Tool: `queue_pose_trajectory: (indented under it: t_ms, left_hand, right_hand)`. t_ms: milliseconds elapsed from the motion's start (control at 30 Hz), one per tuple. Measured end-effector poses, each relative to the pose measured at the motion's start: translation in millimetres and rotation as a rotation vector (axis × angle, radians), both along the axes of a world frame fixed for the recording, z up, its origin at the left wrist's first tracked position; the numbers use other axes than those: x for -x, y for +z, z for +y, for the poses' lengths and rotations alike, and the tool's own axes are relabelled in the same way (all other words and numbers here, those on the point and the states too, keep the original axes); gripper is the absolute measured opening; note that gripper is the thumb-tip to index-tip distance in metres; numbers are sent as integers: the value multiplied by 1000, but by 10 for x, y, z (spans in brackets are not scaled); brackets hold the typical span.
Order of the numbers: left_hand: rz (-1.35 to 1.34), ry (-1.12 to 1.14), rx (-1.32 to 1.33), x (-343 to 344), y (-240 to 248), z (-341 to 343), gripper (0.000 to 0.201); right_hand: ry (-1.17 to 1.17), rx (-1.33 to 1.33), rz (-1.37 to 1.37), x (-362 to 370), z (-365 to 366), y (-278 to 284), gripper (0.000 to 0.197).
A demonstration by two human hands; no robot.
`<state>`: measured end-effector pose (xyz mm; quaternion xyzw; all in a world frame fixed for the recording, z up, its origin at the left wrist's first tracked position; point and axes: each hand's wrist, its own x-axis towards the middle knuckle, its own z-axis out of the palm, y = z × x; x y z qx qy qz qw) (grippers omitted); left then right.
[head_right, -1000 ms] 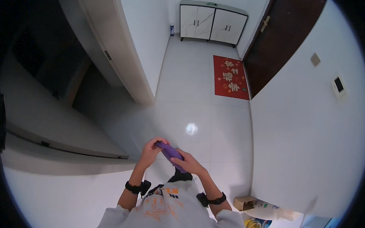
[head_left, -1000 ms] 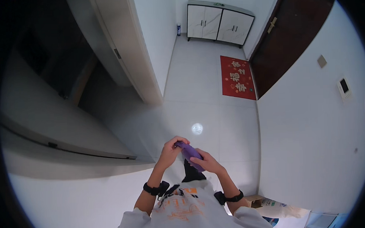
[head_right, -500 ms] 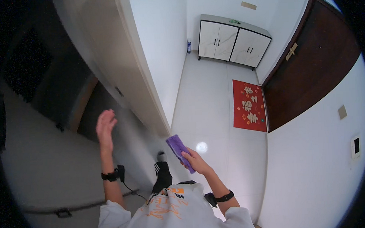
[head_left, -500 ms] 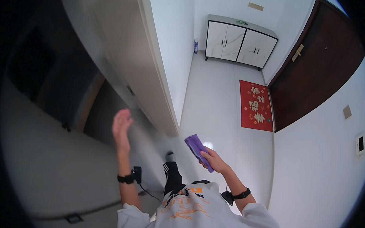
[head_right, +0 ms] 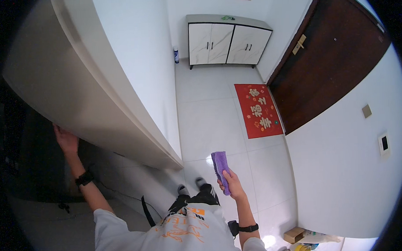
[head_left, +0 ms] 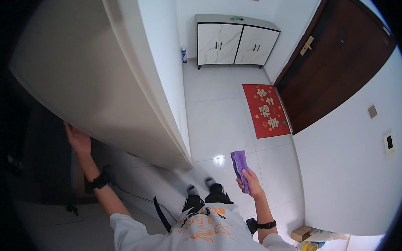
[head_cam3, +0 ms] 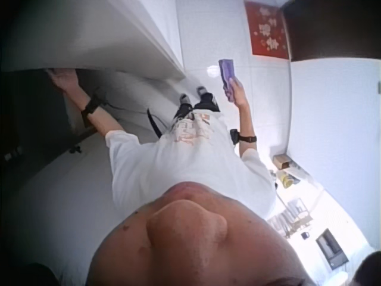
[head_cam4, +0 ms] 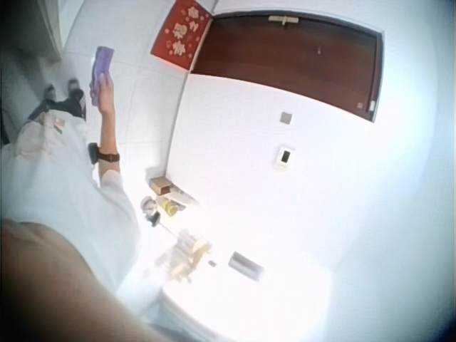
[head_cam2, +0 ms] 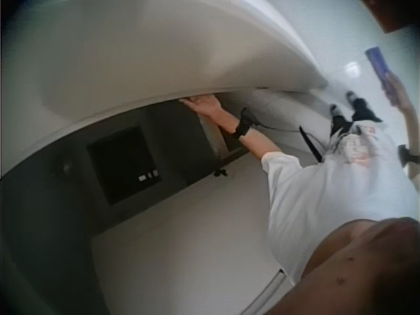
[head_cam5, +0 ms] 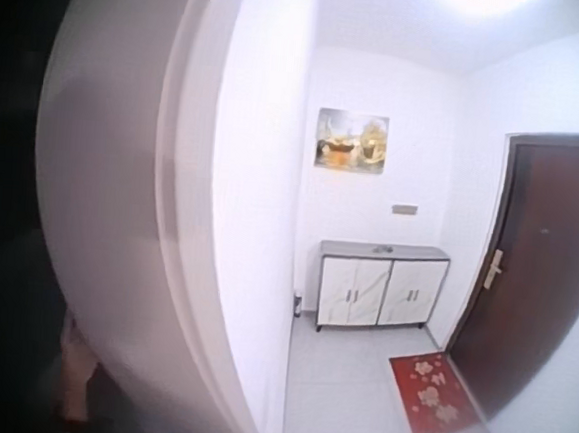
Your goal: Cleaning windows and walls using a purple cloth and then rinsing the cloth in a sink.
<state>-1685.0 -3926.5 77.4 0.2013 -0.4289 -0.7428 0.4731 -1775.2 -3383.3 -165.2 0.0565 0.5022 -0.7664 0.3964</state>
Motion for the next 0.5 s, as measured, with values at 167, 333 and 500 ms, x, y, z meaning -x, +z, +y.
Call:
queue_pose_trajectory:
  t_ms: [167,333,500]
  left_hand:
    - [-156,94,-136,-392,-604,-1054,54]
    - [-294,140,-236,-398,-903,-1404,56]
    - [-243,140,-66,-446,-1218,-1747,57]
  right_hand:
    - [111,-31,109,55,-591,-30,27]
    - [87,-70,335,414,-930,826,30]
    - [-178,54,1212,486,-616,2175,31]
